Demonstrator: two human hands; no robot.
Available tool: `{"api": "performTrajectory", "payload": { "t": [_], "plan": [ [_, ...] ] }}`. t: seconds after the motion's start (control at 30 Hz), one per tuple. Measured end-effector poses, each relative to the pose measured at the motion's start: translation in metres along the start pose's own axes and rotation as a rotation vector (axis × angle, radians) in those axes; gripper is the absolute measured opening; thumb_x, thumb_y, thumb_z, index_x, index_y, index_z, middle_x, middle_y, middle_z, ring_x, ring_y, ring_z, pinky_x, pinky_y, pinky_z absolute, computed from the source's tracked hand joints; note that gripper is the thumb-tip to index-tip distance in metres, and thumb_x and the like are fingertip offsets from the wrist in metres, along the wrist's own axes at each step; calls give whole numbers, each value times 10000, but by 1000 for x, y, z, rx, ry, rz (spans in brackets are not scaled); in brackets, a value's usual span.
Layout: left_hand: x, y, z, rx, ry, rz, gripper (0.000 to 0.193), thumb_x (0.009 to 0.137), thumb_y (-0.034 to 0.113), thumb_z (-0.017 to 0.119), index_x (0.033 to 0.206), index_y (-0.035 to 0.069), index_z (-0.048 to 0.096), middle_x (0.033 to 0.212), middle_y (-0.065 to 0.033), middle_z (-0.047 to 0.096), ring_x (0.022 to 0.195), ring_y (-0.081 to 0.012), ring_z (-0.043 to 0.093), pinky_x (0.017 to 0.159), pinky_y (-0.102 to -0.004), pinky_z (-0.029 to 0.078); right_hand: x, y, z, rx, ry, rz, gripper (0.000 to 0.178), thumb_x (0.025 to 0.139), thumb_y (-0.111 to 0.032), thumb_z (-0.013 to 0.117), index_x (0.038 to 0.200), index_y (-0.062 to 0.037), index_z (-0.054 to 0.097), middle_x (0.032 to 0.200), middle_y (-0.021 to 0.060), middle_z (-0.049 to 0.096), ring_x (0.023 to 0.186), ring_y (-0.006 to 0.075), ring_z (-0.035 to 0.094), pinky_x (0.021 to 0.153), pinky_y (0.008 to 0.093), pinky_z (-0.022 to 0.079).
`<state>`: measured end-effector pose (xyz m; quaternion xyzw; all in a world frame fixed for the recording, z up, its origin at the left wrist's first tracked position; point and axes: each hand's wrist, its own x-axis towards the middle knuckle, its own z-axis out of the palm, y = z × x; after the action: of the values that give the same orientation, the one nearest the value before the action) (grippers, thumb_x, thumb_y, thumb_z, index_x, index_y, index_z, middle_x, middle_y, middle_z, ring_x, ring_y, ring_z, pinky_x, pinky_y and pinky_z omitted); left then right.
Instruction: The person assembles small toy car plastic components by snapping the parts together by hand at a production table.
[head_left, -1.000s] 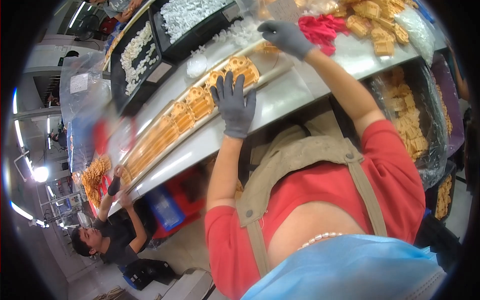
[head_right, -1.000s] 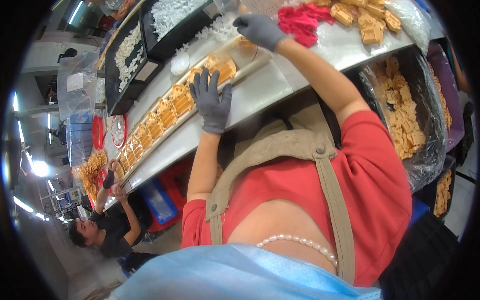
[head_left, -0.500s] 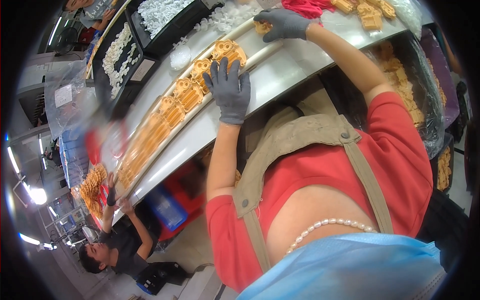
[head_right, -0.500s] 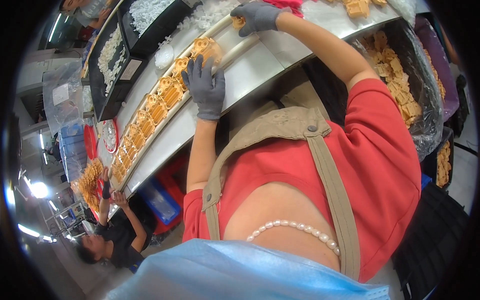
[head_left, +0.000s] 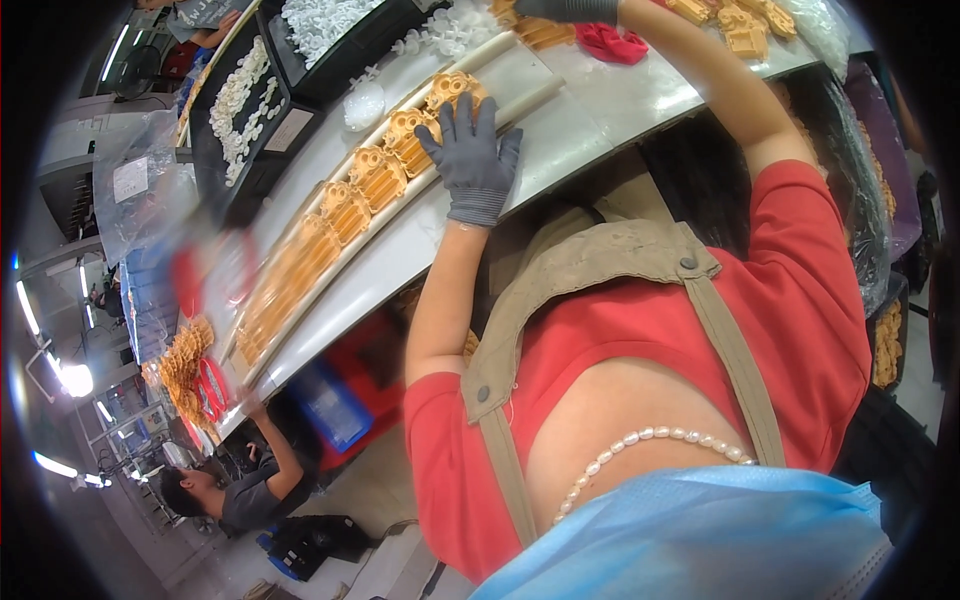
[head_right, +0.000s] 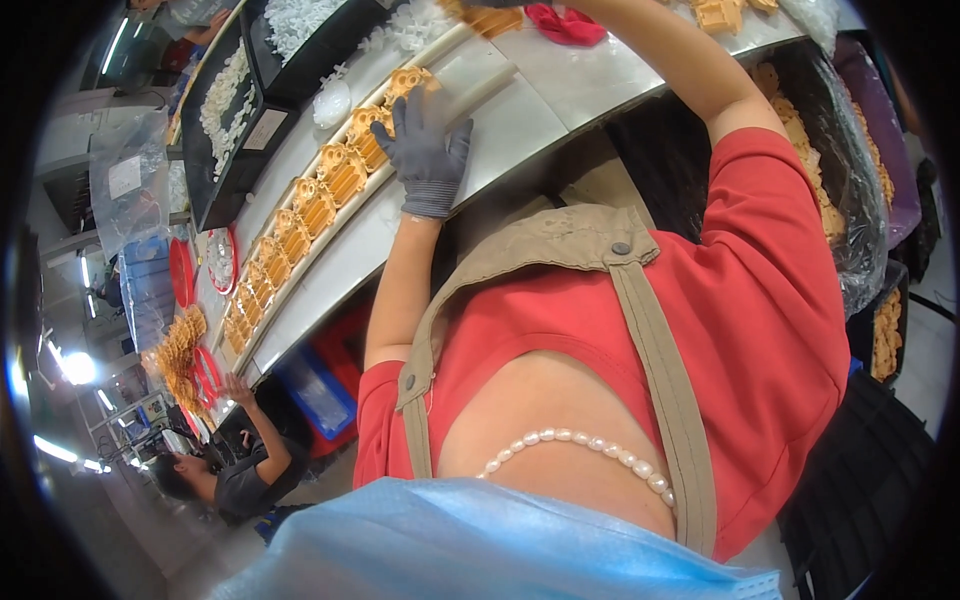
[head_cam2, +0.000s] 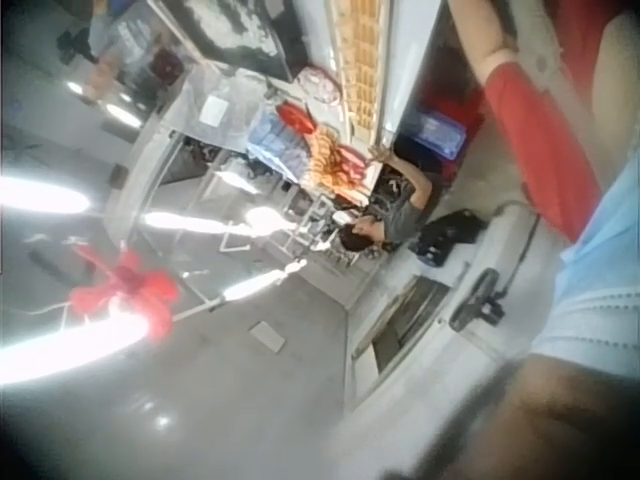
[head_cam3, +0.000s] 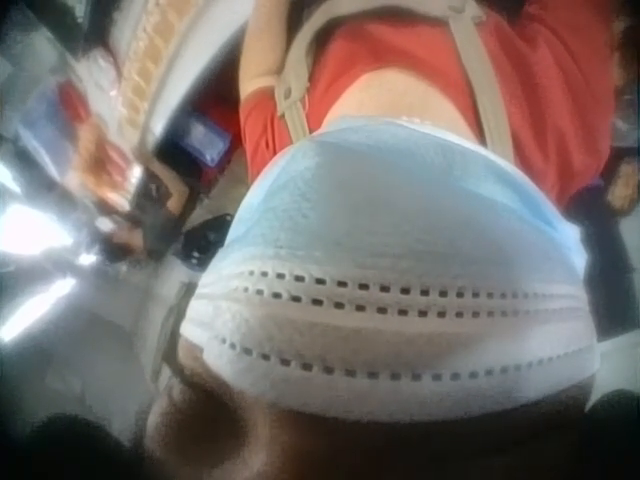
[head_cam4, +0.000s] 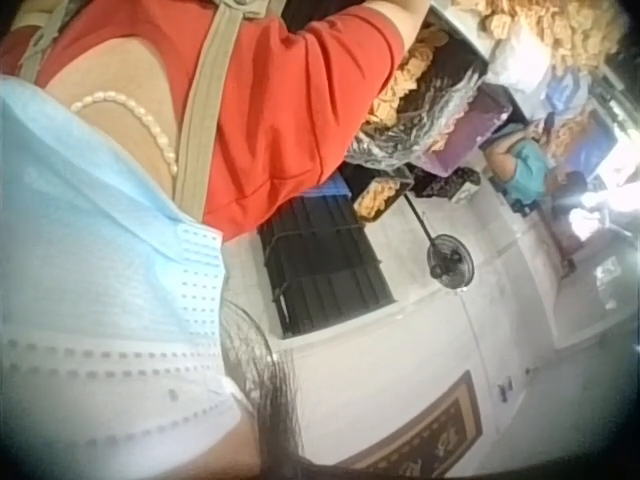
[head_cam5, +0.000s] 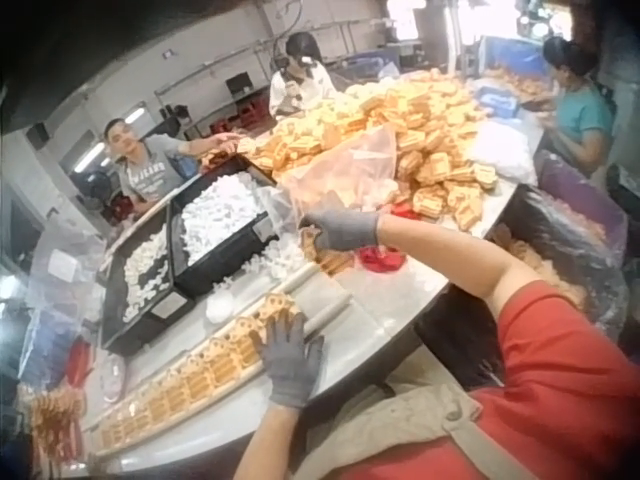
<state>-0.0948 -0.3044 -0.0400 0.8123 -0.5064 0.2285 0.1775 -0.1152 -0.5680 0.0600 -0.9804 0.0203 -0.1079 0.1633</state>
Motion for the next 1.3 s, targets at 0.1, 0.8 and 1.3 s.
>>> {"api": "performTrajectory", "payload": {
  "t": [0.1, 0.8, 1.3],
  "plan": [
    [11, 6, 1, -16, 77, -20, 574, 783, 424, 596, 1242, 99, 484, 1294, -183, 438, 1174, -395, 416, 999, -590, 181, 6, 17, 25, 809, -191, 75, 365, 784, -269, 618, 1056, -29, 579, 896, 80, 623, 851, 158, 573, 747, 313, 458],
    [50, 25, 18, 108, 28, -13, 500, 773, 448, 566, 1175, 151, 537, 1242, -127, 497, 1155, -338, 431, 961, -609, 201, -14, 37, 21, 315, 38, 158, 426, 925, -384, 379, 1009, -34, 608, 906, 174, 641, 858, 313, 617, 790, 383, 464],
    [27, 18, 10, -87, 2, -81, 432, 768, 396, 611, 1125, 155, 571, 1223, -119, 500, 1197, -372, 387, 1025, -607, 102, -38, 56, 60, 187, 10, -79, 120, 767, -97, 557, 856, -56, 627, 784, 160, 627, 725, 297, 621, 657, 362, 483]
  ]
}}
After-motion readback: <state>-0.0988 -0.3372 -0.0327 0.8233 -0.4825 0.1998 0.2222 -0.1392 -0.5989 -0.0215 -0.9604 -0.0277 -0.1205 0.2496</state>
